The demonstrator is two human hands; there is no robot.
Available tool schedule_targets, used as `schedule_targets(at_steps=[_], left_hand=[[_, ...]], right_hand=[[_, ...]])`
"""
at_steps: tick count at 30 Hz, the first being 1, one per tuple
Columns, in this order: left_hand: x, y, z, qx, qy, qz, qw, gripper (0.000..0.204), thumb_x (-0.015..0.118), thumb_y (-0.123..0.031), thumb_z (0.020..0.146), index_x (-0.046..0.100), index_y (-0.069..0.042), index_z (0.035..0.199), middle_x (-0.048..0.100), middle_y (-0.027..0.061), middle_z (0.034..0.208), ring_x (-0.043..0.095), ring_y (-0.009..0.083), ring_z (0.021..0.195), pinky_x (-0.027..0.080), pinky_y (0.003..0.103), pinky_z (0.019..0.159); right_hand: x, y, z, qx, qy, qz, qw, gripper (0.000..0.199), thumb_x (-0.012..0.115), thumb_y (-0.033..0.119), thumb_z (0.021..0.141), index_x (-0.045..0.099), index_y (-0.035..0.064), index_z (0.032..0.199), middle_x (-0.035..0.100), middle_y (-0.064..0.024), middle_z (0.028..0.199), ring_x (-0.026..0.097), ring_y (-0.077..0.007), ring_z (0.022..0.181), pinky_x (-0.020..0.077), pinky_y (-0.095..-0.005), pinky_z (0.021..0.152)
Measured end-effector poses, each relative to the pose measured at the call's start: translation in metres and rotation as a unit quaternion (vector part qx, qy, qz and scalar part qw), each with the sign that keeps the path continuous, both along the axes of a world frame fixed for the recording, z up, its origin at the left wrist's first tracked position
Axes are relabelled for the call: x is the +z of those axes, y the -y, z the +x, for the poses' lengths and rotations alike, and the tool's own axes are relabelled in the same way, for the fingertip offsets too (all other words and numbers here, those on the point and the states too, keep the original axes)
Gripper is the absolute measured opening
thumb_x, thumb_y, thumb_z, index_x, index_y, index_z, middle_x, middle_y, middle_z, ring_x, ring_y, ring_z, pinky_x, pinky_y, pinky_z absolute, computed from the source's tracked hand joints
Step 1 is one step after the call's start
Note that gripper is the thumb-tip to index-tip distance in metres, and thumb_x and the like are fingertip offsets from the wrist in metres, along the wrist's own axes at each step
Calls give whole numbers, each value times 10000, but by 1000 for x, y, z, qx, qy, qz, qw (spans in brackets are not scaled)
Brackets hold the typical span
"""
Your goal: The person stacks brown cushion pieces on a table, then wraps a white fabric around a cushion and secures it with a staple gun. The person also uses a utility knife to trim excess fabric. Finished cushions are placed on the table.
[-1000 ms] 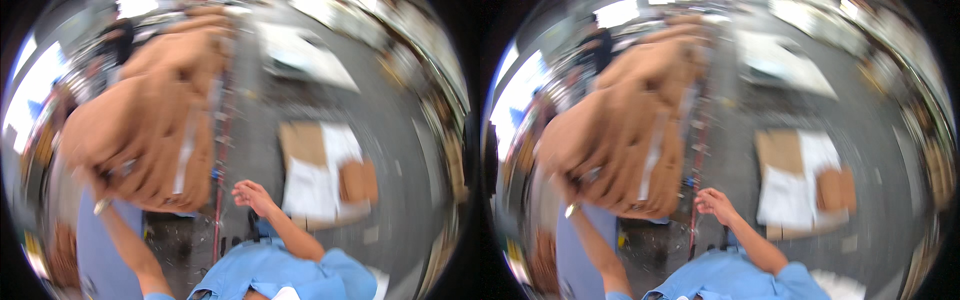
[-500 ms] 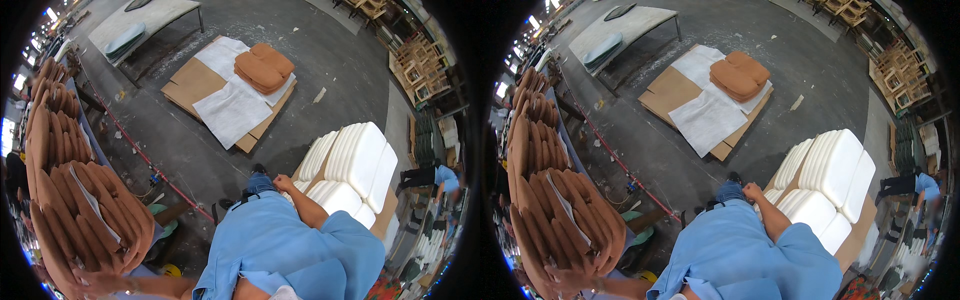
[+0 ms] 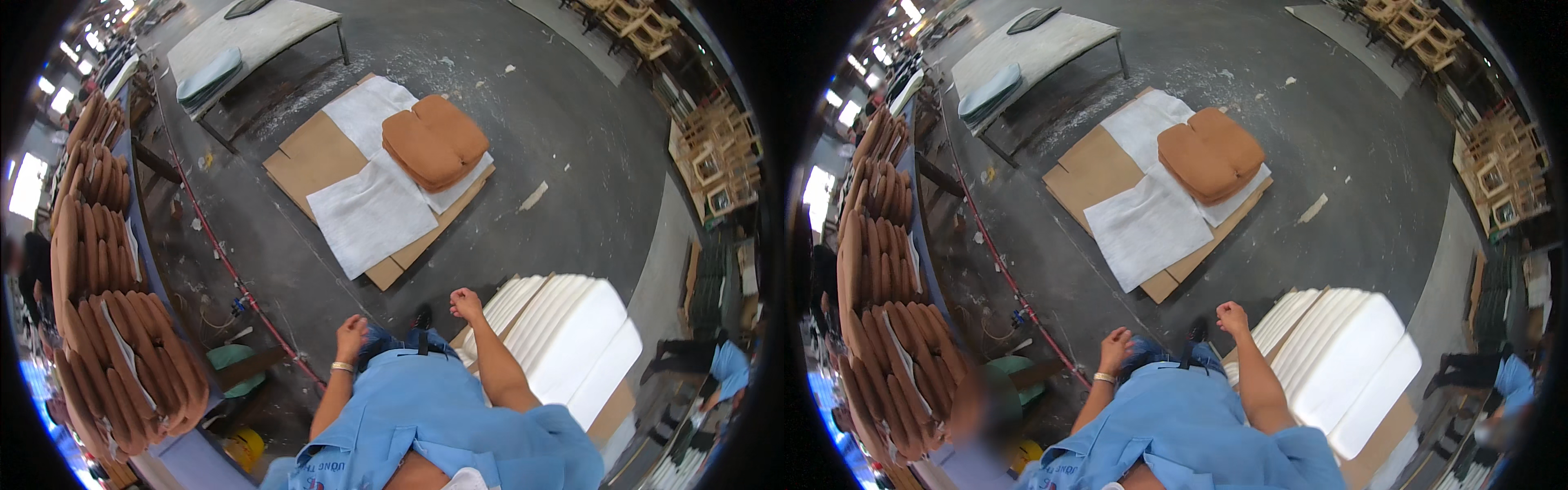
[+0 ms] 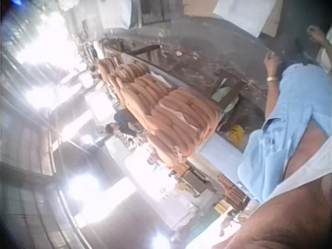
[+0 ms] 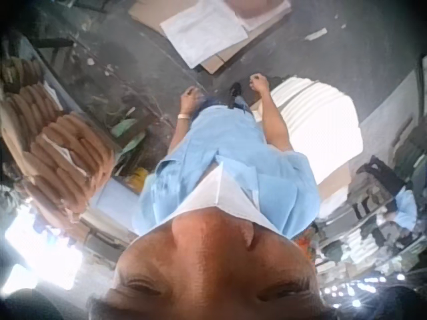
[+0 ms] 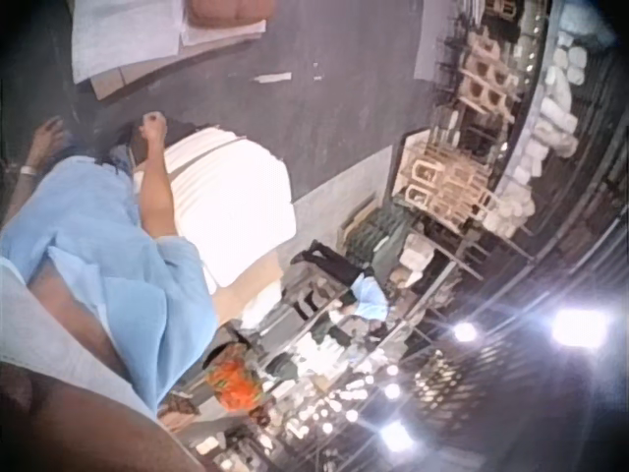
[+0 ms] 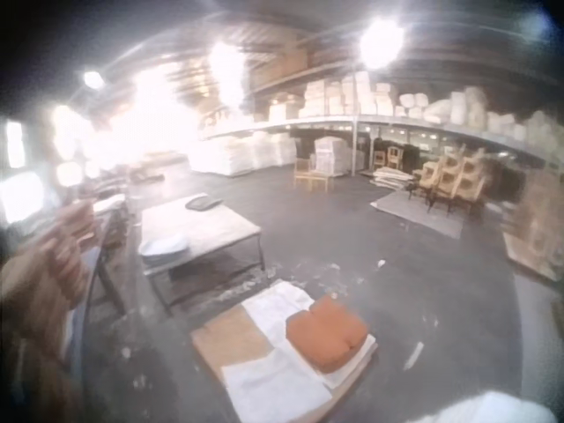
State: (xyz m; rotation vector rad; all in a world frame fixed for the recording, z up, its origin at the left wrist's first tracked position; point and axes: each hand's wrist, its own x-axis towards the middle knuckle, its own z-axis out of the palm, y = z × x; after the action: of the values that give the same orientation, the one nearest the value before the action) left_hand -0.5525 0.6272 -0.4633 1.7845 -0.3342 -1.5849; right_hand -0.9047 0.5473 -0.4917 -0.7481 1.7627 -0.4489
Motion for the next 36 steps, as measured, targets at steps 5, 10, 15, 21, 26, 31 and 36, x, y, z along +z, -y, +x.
schedule_targets(at_steps=[5,10,15,21,26,31,36], left_hand=[[-80,55,27,-74,145,83,983,505,727,-236,923,613,-19,1365,733,108,994,697,168,712,561,335,623],[-105,127,-11,-127,205,68,968,519,734,-239,907,623,-10,1359,743,120,940,692,149,659,541,300,563],[-119,201,-69,-146,147,99,973,542,745,-228,913,599,-16,1390,742,120,964,691,142,673,533,283,553],[-179,276,-148,-46,49,106,992,604,752,-228,921,535,-34,1450,719,101,898,675,135,675,506,267,509],[-272,346,-235,-20,143,137,980,633,738,-306,912,535,-39,1449,723,205,1173,726,253,975,589,376,806],[-266,484,-329,-29,145,116,982,702,693,-428,893,560,34,1404,651,272,1308,638,382,1204,499,441,1038],[-345,552,-359,-20,325,138,935,759,652,-462,930,472,44,1465,617,307,1322,585,417,1255,461,483,1070]], right_hand=[[11,38,-54,-86,70,-64,992,207,649,255,999,661,73,1096,703,-60,924,679,-140,692,566,-275,575],[-4,16,-117,-164,63,17,984,246,645,252,999,630,63,1156,692,-77,965,687,-175,727,584,-309,626],[-37,17,-188,-316,88,138,934,272,628,224,993,611,72,1219,688,-108,1020,696,-237,848,609,-387,732],[-73,226,-310,-219,62,68,971,194,602,136,970,603,47,1141,648,-83,902,652,-178,729,573,-323,597],[-159,486,-357,-67,6,75,995,175,645,130,969,636,94,1140,641,-32,947,650,-160,825,586,-310,630],[-278,699,-383,120,-87,11,989,525,724,207,935,497,49,1382,614,-134,1252,619,-256,1032,549,-382,769],[-305,789,-325,180,-36,-27,983,876,825,285,859,370,-23,1541,477,-234,1524,538,-332,1332,473,-436,1053]])
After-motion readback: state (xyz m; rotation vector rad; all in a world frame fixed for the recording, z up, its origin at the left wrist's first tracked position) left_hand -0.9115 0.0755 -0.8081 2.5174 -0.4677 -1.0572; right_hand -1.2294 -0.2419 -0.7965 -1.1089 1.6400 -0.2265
